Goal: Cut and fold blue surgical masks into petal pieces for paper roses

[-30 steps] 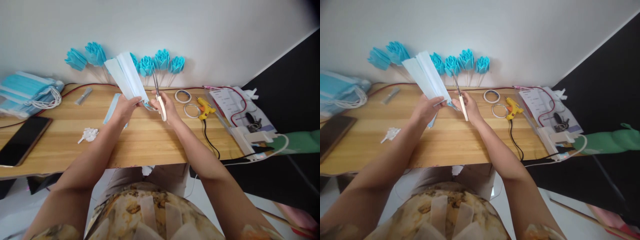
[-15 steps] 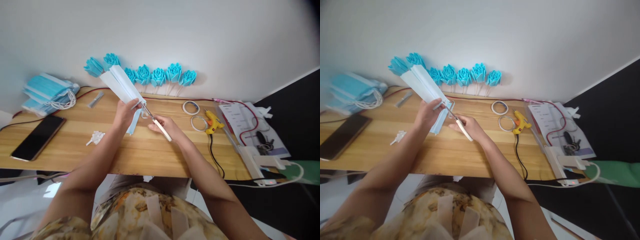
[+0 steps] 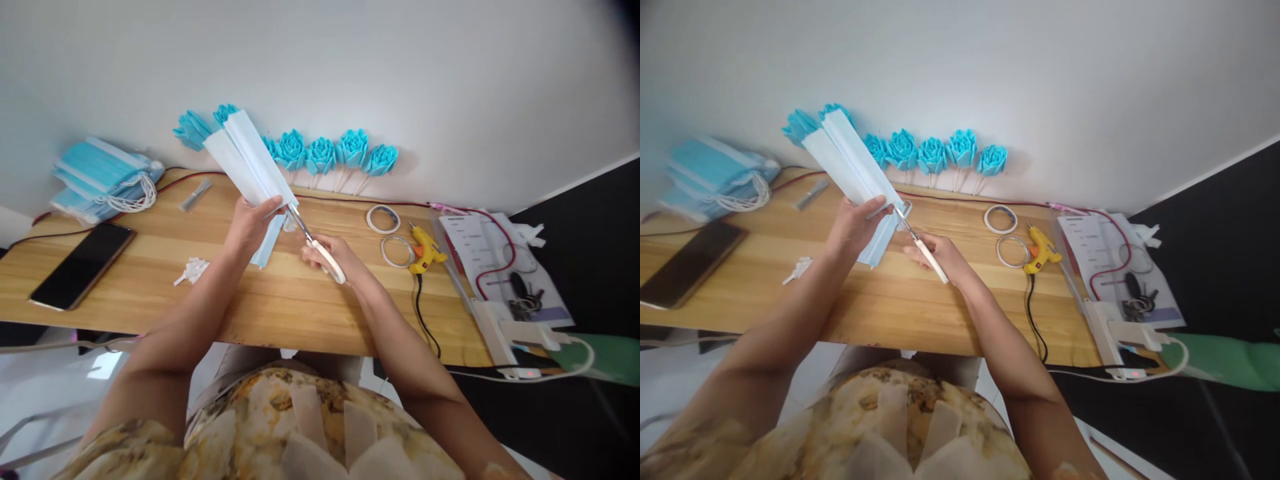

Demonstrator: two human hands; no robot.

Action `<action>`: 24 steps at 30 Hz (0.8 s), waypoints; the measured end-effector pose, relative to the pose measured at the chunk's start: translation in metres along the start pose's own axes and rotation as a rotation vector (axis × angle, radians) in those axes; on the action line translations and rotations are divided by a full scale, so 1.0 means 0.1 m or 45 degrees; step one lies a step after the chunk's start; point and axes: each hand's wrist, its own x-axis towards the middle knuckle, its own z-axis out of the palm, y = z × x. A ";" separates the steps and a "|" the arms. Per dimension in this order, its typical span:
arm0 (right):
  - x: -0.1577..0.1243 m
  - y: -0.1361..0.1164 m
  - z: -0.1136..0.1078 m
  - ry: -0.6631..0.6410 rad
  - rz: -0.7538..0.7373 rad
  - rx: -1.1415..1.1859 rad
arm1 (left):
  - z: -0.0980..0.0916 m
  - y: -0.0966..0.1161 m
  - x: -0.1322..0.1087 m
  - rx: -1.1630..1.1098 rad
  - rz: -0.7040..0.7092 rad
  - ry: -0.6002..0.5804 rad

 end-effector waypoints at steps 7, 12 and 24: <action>0.04 0.06 0.02 -0.006 -0.106 -0.017 | 0.03 0.00 -0.03 -0.014 0.001 -0.043; 0.04 0.06 0.00 0.023 -0.129 -0.075 | 0.04 0.01 -0.05 -0.032 -0.020 -0.029; 0.02 0.01 0.01 0.004 -0.293 -0.123 | 0.11 -0.15 -0.13 0.133 0.010 -0.035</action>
